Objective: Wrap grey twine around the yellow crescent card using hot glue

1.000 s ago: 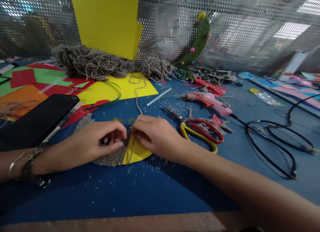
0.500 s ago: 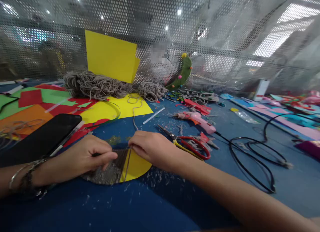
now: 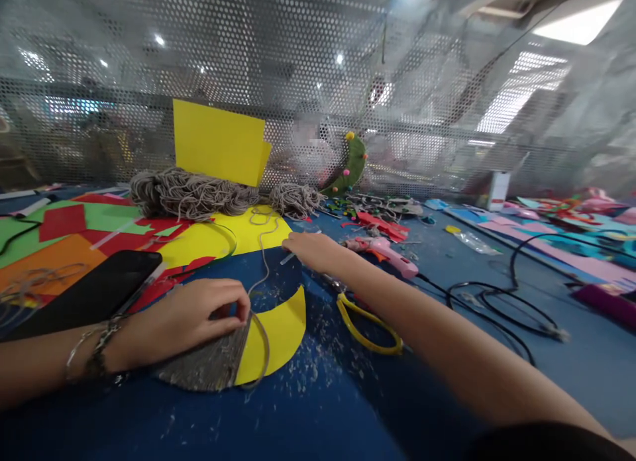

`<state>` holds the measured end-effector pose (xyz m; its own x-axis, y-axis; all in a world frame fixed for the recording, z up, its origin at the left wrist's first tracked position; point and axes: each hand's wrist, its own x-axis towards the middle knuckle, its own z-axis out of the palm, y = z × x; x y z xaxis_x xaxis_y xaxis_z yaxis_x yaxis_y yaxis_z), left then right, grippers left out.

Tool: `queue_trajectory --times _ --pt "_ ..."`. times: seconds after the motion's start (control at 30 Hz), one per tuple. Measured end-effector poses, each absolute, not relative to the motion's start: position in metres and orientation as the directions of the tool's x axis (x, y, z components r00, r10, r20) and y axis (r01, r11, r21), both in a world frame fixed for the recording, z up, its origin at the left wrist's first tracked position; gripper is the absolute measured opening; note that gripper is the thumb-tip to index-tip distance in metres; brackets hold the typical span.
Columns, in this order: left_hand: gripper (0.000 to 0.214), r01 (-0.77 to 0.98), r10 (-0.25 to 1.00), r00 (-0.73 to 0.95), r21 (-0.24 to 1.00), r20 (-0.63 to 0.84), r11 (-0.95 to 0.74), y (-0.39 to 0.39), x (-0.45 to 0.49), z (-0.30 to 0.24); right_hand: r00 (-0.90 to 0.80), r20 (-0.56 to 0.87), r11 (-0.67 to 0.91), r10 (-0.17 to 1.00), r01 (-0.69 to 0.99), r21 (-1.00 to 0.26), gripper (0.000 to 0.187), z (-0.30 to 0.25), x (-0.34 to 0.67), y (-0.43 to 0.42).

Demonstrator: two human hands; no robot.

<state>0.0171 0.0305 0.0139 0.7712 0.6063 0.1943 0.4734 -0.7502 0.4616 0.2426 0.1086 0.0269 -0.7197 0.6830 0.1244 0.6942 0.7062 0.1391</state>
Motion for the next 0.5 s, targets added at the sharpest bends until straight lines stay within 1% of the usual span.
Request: queue_trajectory --times 0.07,0.13,0.23,0.33,0.43,0.5 --pt "0.008 0.479 0.604 0.773 0.445 0.195 -0.757 0.034 0.018 0.017 -0.698 0.151 0.677 0.7 0.716 0.173 0.014 0.019 0.25 0.113" --pt "0.01 0.485 0.604 0.772 0.43 0.197 -0.761 0.037 0.018 0.022 -0.679 0.195 0.65 0.708 0.734 0.197 0.018 0.014 0.252 0.114" --pt "0.017 0.508 0.615 0.763 0.405 0.199 -0.76 0.042 0.018 0.028 -0.62 0.296 0.587 0.727 0.784 0.202 0.023 0.022 0.251 0.112" --pt "0.028 0.536 0.627 0.75 0.361 0.212 -0.763 0.047 0.018 0.032 -0.488 0.449 0.467 0.748 0.868 0.167 0.018 0.052 0.256 0.109" --pt "0.042 0.541 0.612 0.757 0.305 0.23 -0.784 0.05 0.016 0.032 -0.301 0.61 0.31 0.733 0.946 0.094 0.03 0.087 0.277 0.103" --pt "0.04 0.537 0.602 0.764 0.289 0.232 -0.792 0.05 0.013 0.032 -0.212 0.662 0.232 0.719 0.971 0.059 0.028 0.101 0.3 0.098"
